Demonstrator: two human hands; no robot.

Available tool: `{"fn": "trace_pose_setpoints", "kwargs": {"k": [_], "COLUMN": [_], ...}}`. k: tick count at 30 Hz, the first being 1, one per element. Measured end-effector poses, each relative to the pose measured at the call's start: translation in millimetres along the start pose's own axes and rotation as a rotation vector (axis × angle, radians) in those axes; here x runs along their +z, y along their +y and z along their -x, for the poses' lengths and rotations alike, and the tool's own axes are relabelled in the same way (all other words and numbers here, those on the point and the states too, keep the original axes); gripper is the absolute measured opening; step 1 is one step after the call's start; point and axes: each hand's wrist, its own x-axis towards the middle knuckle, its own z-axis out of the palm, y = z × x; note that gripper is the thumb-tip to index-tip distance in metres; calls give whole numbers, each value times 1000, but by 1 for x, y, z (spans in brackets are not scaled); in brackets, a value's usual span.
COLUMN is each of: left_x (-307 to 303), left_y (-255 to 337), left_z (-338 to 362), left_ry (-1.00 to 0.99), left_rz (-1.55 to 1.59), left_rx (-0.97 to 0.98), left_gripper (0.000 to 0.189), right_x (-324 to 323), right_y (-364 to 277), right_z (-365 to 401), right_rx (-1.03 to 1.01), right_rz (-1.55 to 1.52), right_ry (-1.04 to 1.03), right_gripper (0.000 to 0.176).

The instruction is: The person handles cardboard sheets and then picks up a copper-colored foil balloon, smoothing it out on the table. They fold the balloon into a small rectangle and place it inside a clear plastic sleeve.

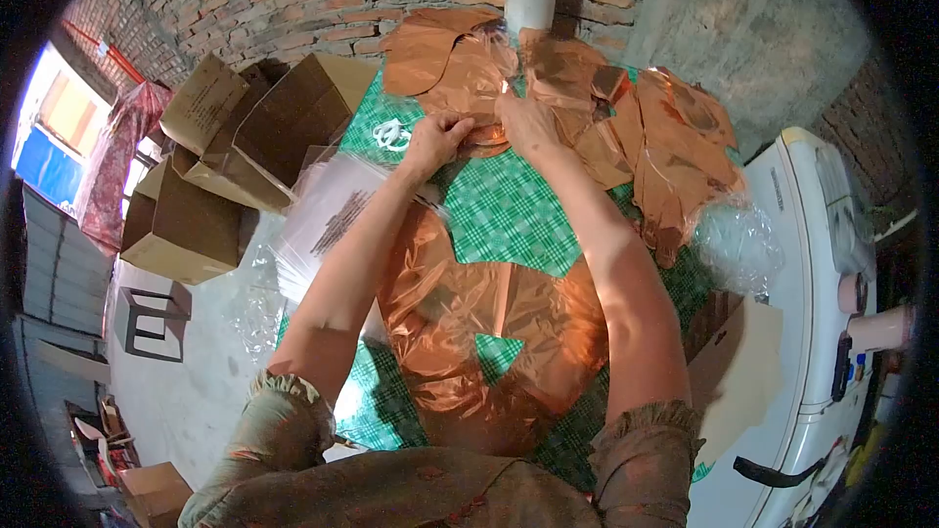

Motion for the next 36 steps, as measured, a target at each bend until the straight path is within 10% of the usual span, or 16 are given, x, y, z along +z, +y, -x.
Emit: {"fn": "trace_pose_setpoints", "kwargs": {"k": [11,20,23,36], "left_x": [3,-8,-11,-14], "left_y": [-9,5,14,22], "left_z": [-7,-3,1,7], "left_ry": [-8,-8,-19,-27], "left_rz": [120,144,182,154], "left_rx": [-67,-113,-144,-118], "left_gripper": [27,26,26,28], "right_x": [-7,17,7,2], "right_y": [-11,16,1,-5], "right_z": [46,25,24,10], "right_rx": [-470,-434,-112,320], "right_rz": [128,219,-257,-654], "right_ry": [287,0,85,-131], "right_gripper": [12,7,11,26]}}
